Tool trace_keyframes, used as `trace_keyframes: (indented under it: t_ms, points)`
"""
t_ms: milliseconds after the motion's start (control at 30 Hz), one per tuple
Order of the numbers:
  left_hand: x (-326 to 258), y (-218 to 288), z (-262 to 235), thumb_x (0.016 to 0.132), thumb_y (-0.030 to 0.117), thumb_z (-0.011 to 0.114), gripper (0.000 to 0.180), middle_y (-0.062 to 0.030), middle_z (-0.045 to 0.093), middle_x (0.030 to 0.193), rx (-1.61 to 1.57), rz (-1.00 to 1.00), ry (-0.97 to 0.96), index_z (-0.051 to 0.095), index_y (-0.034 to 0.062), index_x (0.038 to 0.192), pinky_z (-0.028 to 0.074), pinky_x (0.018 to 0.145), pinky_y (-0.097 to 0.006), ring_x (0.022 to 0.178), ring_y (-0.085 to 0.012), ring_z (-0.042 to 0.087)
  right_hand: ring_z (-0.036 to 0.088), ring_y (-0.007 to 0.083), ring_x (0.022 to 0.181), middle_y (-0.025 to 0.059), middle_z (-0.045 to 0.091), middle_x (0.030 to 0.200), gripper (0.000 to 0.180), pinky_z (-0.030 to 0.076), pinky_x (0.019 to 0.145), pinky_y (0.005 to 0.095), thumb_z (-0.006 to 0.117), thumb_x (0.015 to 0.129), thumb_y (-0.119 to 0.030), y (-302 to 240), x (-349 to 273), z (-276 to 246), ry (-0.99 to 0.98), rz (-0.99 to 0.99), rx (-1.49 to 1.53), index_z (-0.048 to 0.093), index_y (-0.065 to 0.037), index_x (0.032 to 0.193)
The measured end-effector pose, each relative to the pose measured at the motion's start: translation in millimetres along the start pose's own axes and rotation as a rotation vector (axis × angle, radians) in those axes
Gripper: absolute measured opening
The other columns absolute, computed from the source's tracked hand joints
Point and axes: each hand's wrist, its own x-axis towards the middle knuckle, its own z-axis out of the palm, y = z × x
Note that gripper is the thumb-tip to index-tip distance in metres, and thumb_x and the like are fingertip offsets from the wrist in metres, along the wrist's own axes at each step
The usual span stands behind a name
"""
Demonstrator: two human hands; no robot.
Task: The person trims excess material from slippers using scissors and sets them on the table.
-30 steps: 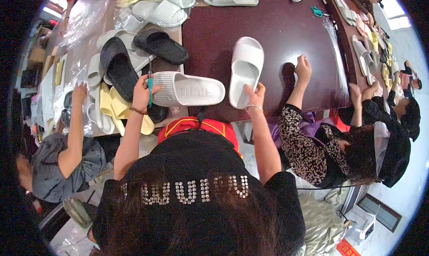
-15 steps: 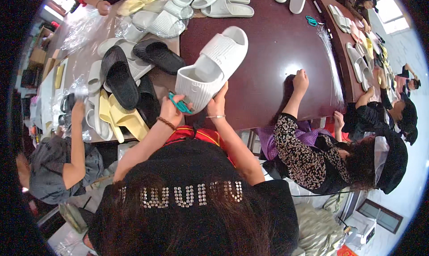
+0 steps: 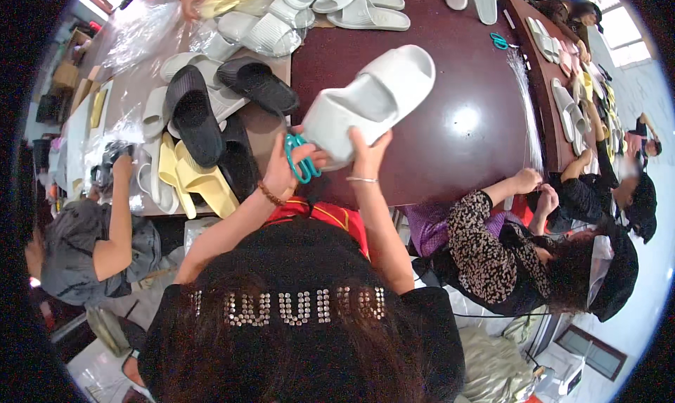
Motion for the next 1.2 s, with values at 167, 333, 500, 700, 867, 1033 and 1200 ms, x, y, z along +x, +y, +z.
trace_keyframes:
  t_ms: [167,333,500,700,867,1033,1200]
  points:
    - [-3.8,15.2,-21.0,0.075,0.006,0.059,0.046,-0.0141,0.058,0.082,0.156,-0.073,-0.125,0.037,0.0064,0.115,0.049,0.055,-0.027,0.067,-0.0195,0.06,0.05,0.022,0.099,0.0123,0.051,0.104,0.036,0.042,0.085,0.0378,0.048,0.079,-0.018,-46.8,65.3,-58.1,0.076,-0.005,0.014,0.045,0.002,0.109]
    - [-12.5,28.8,-73.1,0.075,0.006,0.059,0.045,-0.0093,0.058,0.078,0.343,0.053,0.11,0.038,0.0057,0.115,0.045,0.055,-0.023,0.064,-0.0143,0.057,0.042,0.0277,0.112,0.0146,0.037,0.126,0.072,0.036,0.093,0.0388,0.053,0.076,-0.043,-122.7,160.1,-169.1,0.034,0.285,-0.033,0.024,-0.001,0.128]
    - [-2.9,85.6,-130.9,0.074,0.008,0.061,0.042,-0.0083,0.058,0.079,1.087,0.752,0.584,0.041,0.0049,0.111,0.045,0.058,-0.027,0.068,-0.0175,0.058,0.036,0.0295,0.115,0.0219,0.033,0.126,0.09,0.031,0.095,0.0375,0.07,0.065,-0.024,-55.1,181.6,-163.9,0.264,-0.388,-1.283,0.014,0.003,0.13]
    - [21.3,133.2,-179.3,0.067,0.019,0.069,0.051,-0.0152,0.057,0.092,1.14,0.507,0.864,0.043,0.0035,0.109,0.042,0.072,-0.035,0.083,-0.0284,0.056,0.055,0.0212,0.083,0.013,0.053,0.1,0.051,0.049,0.065,0.0317,0.056,0.08,-0.018,48.9,95.1,10.5,-0.456,0.39,-0.457,0.035,-0.004,0.124]
    - [46.4,124.3,-199.2,0.061,0.021,0.073,0.056,-0.0167,0.055,0.099,1.057,0.453,0.872,0.047,0.0006,0.106,0.041,0.078,-0.035,0.09,-0.0304,0.054,0.052,0.025,0.082,0.0108,0.048,0.097,0.043,0.047,0.071,0.039,0.06,0.077,-0.018,115.2,67.0,99.6,-0.29,0.771,-0.148,0.038,-0.011,0.113]
    - [30.2,131.5,-181.7,0.061,0.009,0.073,0.054,-0.0118,0.058,0.092,0.855,0.445,0.728,0.047,-0.0026,0.107,0.044,0.073,-0.03,0.082,-0.0209,0.056,0.053,0.0288,0.081,0.0151,0.045,0.102,0.052,0.048,0.071,0.0444,0.055,0.074,0.0,101.9,67.6,88.1,-0.371,0.733,0.09,0.028,-0.006,0.118]
    - [8.9,108.3,-129.3,0.063,0.007,0.071,0.051,-0.009,0.057,0.086,0.836,0.48,0.661,0.047,-0.0012,0.107,0.043,0.066,-0.028,0.075,-0.0154,0.054,0.053,0.0251,0.081,0.0119,0.048,0.099,0.042,0.047,0.078,0.0467,0.052,0.074,0.006,40.6,37.6,17.5,-0.306,0.625,0.19,0.033,-0.008,0.109]
